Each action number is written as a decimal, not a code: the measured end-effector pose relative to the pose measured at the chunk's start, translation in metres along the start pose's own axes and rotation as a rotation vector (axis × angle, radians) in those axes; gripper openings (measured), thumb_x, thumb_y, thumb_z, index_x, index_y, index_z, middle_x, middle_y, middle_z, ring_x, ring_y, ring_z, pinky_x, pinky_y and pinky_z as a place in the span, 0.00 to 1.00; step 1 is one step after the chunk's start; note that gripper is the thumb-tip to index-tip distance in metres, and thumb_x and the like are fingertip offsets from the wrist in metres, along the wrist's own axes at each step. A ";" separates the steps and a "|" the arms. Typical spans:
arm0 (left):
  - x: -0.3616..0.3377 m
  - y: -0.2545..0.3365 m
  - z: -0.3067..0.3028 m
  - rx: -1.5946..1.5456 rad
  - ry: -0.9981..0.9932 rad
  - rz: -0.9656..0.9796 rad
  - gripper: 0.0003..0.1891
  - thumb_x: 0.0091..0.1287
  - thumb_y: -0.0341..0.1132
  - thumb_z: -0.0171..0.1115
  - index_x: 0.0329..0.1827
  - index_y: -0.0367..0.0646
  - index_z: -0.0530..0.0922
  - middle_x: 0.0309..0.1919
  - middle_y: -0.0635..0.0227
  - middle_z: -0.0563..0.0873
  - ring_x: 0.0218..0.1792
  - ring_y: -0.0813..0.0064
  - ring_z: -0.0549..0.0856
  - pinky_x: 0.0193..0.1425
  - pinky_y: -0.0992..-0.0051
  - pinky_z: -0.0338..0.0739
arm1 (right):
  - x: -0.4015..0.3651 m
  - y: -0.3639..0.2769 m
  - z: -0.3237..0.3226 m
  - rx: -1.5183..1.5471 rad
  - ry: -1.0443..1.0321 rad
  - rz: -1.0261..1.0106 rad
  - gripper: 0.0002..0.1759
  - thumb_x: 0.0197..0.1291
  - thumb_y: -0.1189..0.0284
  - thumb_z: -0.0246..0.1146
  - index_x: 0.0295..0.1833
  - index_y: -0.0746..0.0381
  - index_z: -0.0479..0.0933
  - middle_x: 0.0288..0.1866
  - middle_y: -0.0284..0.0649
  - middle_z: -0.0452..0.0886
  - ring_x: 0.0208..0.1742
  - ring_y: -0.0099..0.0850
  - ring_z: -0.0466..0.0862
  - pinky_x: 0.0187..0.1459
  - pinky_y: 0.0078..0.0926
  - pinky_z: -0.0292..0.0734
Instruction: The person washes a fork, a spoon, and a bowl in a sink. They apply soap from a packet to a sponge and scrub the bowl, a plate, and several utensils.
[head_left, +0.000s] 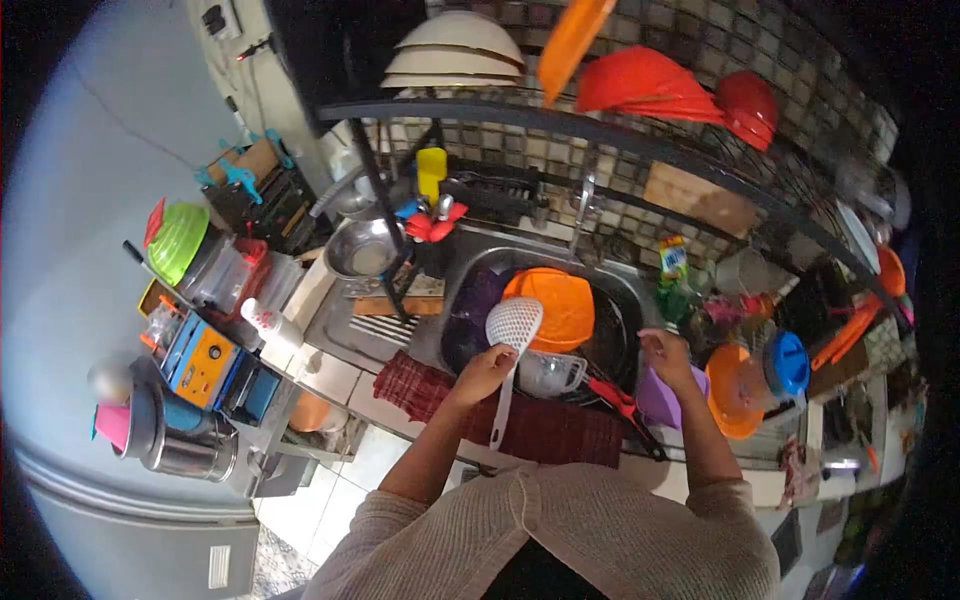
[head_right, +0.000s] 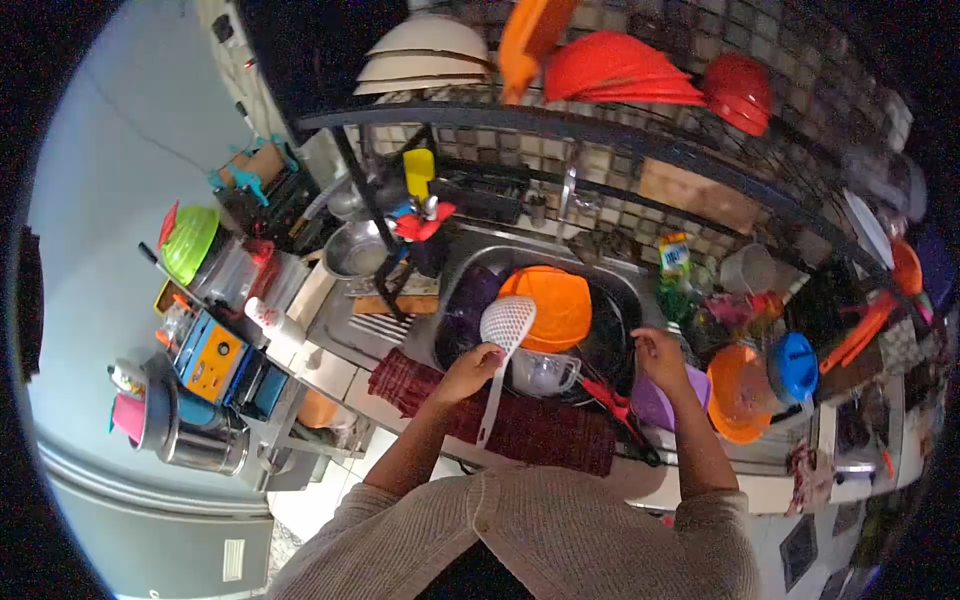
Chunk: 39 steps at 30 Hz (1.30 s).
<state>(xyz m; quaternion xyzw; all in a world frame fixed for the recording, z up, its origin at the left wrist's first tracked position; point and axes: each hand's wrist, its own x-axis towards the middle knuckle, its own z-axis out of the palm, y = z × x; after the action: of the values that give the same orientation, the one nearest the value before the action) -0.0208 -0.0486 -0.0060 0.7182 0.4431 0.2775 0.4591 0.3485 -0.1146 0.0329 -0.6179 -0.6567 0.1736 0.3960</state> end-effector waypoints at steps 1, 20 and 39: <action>-0.001 0.007 0.005 0.007 -0.019 0.023 0.14 0.67 0.40 0.55 0.47 0.38 0.74 0.35 0.55 0.83 0.37 0.65 0.84 0.42 0.70 0.75 | -0.018 0.006 -0.010 -0.084 -0.020 0.057 0.10 0.53 0.76 0.58 0.42 0.63 0.78 0.32 0.47 0.81 0.34 0.46 0.81 0.39 0.32 0.76; -0.061 0.041 0.051 -0.202 -0.031 -0.118 0.14 0.71 0.38 0.50 0.51 0.37 0.73 0.40 0.63 0.81 0.37 0.77 0.81 0.40 0.78 0.76 | -0.105 -0.039 -0.047 -0.555 -0.638 -0.060 0.42 0.38 0.70 0.68 0.66 0.56 0.64 0.66 0.47 0.64 0.68 0.46 0.62 0.65 0.50 0.58; -0.055 0.053 0.065 -0.126 0.313 -0.070 0.11 0.67 0.36 0.55 0.46 0.38 0.77 0.27 0.68 0.81 0.28 0.79 0.80 0.34 0.77 0.74 | 0.087 0.003 0.093 0.455 -0.433 -0.207 0.16 0.55 0.76 0.59 0.52 0.60 0.77 0.45 0.41 0.81 0.44 0.30 0.81 0.45 0.27 0.76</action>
<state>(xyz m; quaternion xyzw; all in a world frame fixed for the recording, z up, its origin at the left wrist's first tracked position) 0.0271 -0.1342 0.0145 0.6201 0.5160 0.3970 0.4378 0.2891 -0.0072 -0.0005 -0.3923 -0.7295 0.4019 0.3904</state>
